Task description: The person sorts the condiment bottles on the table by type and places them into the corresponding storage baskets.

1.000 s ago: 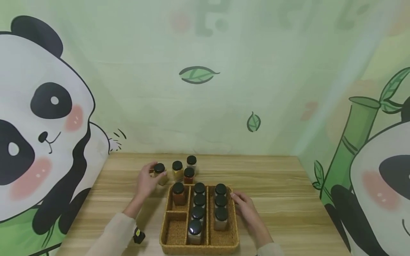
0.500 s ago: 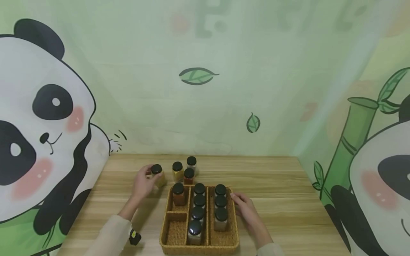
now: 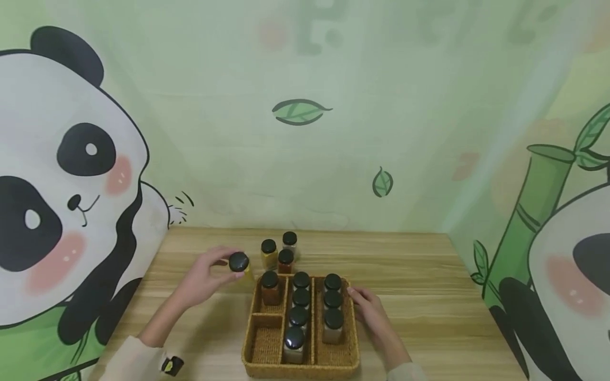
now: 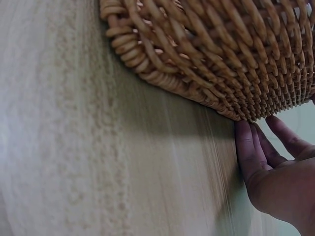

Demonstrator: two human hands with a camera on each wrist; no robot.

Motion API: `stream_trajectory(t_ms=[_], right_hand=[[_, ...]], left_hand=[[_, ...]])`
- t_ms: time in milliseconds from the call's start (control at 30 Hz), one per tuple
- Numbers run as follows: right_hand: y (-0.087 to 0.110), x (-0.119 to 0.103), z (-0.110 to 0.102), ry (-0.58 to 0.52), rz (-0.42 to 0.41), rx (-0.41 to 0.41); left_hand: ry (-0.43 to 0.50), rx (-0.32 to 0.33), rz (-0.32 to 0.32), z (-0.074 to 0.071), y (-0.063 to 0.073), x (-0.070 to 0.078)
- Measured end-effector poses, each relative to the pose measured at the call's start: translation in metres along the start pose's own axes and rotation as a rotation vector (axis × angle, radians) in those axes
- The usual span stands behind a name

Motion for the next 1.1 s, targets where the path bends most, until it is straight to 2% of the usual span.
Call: stream_trajectory(t_ms=[100, 200, 300, 400, 567, 800, 933, 1100], right_hand=[[0.000, -0.001, -0.001, -0.001, 0.000, -0.004], [0.001, -0.001, 0.000, 0.003, -0.002, -0.006], [0.001, -0.002, 0.000, 0.002, -0.004, -0.005], [0.001, -0.002, 0.000, 0.002, -0.004, -0.004], [0.000, -0.001, 0.000, 0.008, -0.003, -0.008], [0.002, -0.001, 0.000, 0.026, 0.001, -0.008], [0.001, 0.000, 0.000, 0.023, -0.001, -0.010], [0.000, 0.001, -0.002, 0.022, -0.007, -0.008]], left_hand=[[0.014, -0.005, 0.071, -0.007, 0.009, 0.017], [0.016, -0.030, 0.116, -0.009, 0.018, 0.031], [0.037, -0.094, 0.147, -0.005, 0.026, 0.043], [0.062, -0.161, 0.169, 0.008, 0.036, 0.048], [0.082, -0.241, 0.147, 0.033, 0.050, 0.048], [0.028, -0.310, 0.138, 0.062, 0.055, 0.044], [0.035, -0.319, 0.141, 0.074, 0.059, 0.039], [-0.012, -0.261, 0.240, 0.085, 0.062, 0.037]])
Point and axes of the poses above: each hand's wrist, its own y-axis away from the middle knuckle, its own z-axis out of the palm, x = y × z, the point moved 5 cm from there along -y, towards the middle knuckle, and after that the axes turned 14 degrees about -y, right-handed, at the moved point
